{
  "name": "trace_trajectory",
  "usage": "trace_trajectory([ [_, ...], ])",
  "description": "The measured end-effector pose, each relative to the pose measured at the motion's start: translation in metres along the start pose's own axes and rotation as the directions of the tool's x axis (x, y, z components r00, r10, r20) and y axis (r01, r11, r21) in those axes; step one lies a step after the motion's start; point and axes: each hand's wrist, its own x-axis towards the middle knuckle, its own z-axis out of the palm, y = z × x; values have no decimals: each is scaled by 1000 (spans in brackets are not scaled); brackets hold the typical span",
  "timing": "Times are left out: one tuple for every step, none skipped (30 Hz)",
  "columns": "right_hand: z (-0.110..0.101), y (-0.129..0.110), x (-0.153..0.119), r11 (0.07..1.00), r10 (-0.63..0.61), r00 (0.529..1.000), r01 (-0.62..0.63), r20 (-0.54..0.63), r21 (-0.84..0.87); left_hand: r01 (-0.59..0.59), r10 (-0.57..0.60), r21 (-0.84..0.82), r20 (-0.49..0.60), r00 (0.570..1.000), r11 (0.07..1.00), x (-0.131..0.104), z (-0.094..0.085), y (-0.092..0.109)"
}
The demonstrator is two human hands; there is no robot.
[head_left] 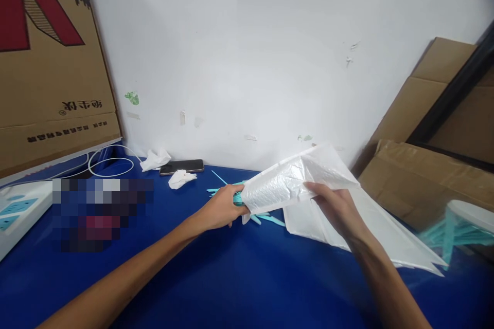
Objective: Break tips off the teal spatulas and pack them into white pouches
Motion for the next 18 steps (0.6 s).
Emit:
trace_trajectory([
  [1, 0, 0, 999, 8, 999, -10, 37, 49, -7, 7, -2, 3, 1000, 1000, 1, 0, -1],
  [3, -1, 0, 994, 14, 997, -22, 74, 103, -16, 16, -4, 2, 1000, 1000, 2, 1, -3],
  [4, -2, 0, 988, 17, 994, -33, 104, 153, -31, 31, -6, -4, 1000, 1000, 2, 1, -4],
  [6, -3, 0, 979, 18, 992, -42, 125, 197, -51, 51, -9, -13, 999, 999, 3, 2, -5],
  [7, -5, 0, 971, 19, 990, -51, 140, 233, -76, 76, -11, -23, 997, 997, 4, 2, -5],
  [9, -6, 0, 965, 19, 988, -58, 152, 257, -102, 102, -13, -31, 994, 995, 4, 3, -5],
  [10, -7, 0, 960, 16, 987, -60, 161, 274, -126, 126, -14, -34, 991, 992, 4, 4, -5],
  [12, -8, 0, 956, 18, 985, -66, 169, 285, -145, 145, -12, -33, 989, 989, 4, 5, -6],
  [13, -9, -1, 953, 29, 984, -80, 175, 292, -158, 158, -9, -28, 987, 987, 4, 6, -6],
  [15, -9, -3, 950, 55, 982, -106, 179, 292, -166, 166, -2, -22, 986, 986, 4, 7, -7],
  [16, -8, -5, 950, 97, 980, -144, 176, 279, -172, 172, 10, -18, 985, 985, 4, 8, -8],
  [17, -7, -9, 950, 153, 974, -191, 165, 247, -175, 176, 25, -16, 984, 984, 4, 9, -9],
  [18, -6, -12, 950, 215, 965, -242, 149, 197, -177, 178, 45, -16, 984, 983, 4, 10, -11],
  [18, -3, -16, 947, 276, 952, -293, 133, 131, -178, 180, 67, -15, 984, 982, 4, 11, -12],
  [19, -1, -20, 940, 326, 937, -335, 122, 62, -178, 180, 89, -13, 984, 980, 3, 12, -14],
  [19, 1, -24, 931, 361, 925, -364, 122, 2, -177, 179, 111, -8, 984, 978, 3, 13, -15],
  [19, 4, -28, 932, 363, 923, -362, 128, -36, -174, 176, 131, -2, 984, 976, 3, 14, -16],
  [19, 5, -30, 935, 354, 924, -351, 145, -52, -171, 172, 150, 4, 985, 974, 3, 14, -17],
])
